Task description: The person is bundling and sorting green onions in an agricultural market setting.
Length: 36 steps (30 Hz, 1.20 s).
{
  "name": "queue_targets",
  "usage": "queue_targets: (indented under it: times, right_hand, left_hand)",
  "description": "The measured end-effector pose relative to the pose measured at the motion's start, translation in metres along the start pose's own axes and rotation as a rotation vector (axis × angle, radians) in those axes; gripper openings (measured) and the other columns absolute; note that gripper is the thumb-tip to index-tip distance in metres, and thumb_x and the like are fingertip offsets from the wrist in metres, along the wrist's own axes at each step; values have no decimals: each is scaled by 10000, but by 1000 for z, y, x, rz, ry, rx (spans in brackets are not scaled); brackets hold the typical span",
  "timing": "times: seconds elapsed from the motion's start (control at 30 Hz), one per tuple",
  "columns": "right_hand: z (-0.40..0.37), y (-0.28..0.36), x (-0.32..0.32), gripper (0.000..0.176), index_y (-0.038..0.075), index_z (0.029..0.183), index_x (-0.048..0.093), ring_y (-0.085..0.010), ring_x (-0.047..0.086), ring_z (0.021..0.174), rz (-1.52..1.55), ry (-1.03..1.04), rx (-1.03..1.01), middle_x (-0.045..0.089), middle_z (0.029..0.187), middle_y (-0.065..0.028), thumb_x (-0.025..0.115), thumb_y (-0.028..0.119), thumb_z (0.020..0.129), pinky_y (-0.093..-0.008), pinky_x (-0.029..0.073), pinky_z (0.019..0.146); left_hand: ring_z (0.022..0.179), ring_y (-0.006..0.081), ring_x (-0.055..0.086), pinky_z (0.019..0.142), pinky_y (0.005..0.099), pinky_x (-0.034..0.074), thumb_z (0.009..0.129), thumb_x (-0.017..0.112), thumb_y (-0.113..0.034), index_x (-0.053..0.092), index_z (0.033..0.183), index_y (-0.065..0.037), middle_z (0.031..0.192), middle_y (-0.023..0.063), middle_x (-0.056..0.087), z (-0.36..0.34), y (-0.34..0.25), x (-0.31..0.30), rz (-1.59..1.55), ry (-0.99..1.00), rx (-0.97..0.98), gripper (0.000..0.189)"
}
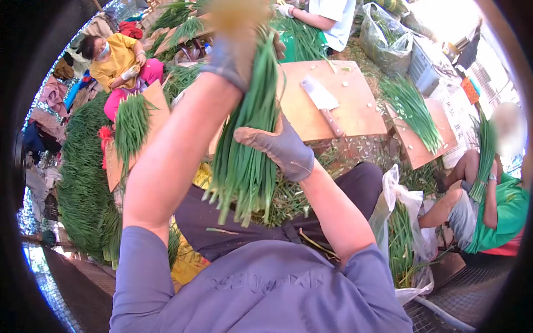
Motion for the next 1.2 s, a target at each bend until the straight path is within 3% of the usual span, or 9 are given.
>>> queue_targets:
  times: [0.17, 0.23, 0.37, 0.47, 0.7, 0.9, 0.97, 1.07, 1.2]
  right_hand:
    - [31, -12, -69, 444, 48, 1254, 538, -118, 651, 894, 196, -10, 88, 649, 955, -25, 728, 133, 862, -280, 565, 768]
    - [36, -8, -90, 377, 41, 1205, 577, -134, 656, 890, 205, -19, 93, 666, 941, -42, 713, 164, 875, -289, 564, 784]
    - [62, -8, -154, 294, 45, 1111, 633, -174, 676, 842, 115, -125, 132, 686, 973, -74, 704, 205, 875, -312, 574, 777]
    - [103, -14, -192, 327, 40, 1120, 633, -180, 691, 802, 36, -107, 248, 701, 933, -68, 726, 207, 855, -322, 585, 739]
    - [211, -20, -220, 347, 27, 1081, 681, -160, 695, 753, -557, -162, 402, 718, 921, -66, 740, 282, 853, -308, 582, 682]
    - [205, -96, -261, 762, -59, 1328, 524, -272, 592, 1150, -671, -247, 452, 619, 1231, -187, 653, 535, 869, -377, 474, 954]
    - [171, -43, -280, 795, -45, 1374, 484, -277, 536, 1237, -910, -578, -179, 546, 1354, -219, 629, 562, 882, -367, 427, 1018]
    - [126, -55, -288, 826, -16, 1430, 424, -305, 498, 1290, -866, -594, -273, 508, 1392, -242, 626, 570, 885, -354, 393, 1061]
    - [112, -67, -205, 880, 5, 1483, 334, -352, 470, 1311, -1014, -513, 19, 505, 1372, -255, 682, 520, 859, -369, 356, 1103]
  left_hand:
    - [820, 209, 651, 714, 336, 554, 994, 470, -449, 558, 1243, -77, 1003, 124, 664, 74, 53, 12, -186, 391, 46, 457]
    - [1161, 282, 530, 974, 402, 468, 982, 456, -553, 382, 1443, -89, 1354, 190, 492, 73, 65, -36, -31, 156, -101, 659]
    - [1270, 302, 477, 1021, 441, 435, 985, 483, -509, 346, 1486, -74, 1412, 205, 458, 107, 134, -169, 379, 46, 88, 677]
    - [1395, 391, 347, 1114, 525, 312, 926, 514, -605, 294, 1519, -77, 1524, 266, 324, 100, 251, -233, 905, -81, -190, 824]
    - [1451, 422, 222, 1171, 590, 95, 773, 638, -658, 186, 1562, -110, 1580, 271, 179, 72, 283, -164, 1557, -237, -252, 1062]
    - [1417, 392, 296, 1167, 539, 163, 826, 672, -324, 228, 1546, -103, 1550, 243, 265, 42, 302, -202, 1326, -204, 46, 874]
    - [1407, 407, 304, 1167, 492, 207, 820, 684, -208, 235, 1538, -83, 1528, 256, 297, 34, 308, -206, 1295, -216, 151, 856]
    - [1400, 363, 341, 1138, 377, 297, 950, 537, -106, 239, 1529, -35, 1503, 236, 361, 15, 261, -193, 908, -373, 387, 655]
    - [1296, 366, 453, 1070, 423, 387, 973, 479, -105, 360, 1480, -62, 1470, 235, 377, 23, 291, -198, 109, -407, 95, 523]
Point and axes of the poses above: each hand's wrist, its own z-axis towards the middle knuckle, its own x-axis out of the palm, y = z × x, the point moved 10 cm from there along z, towards the middle knuckle
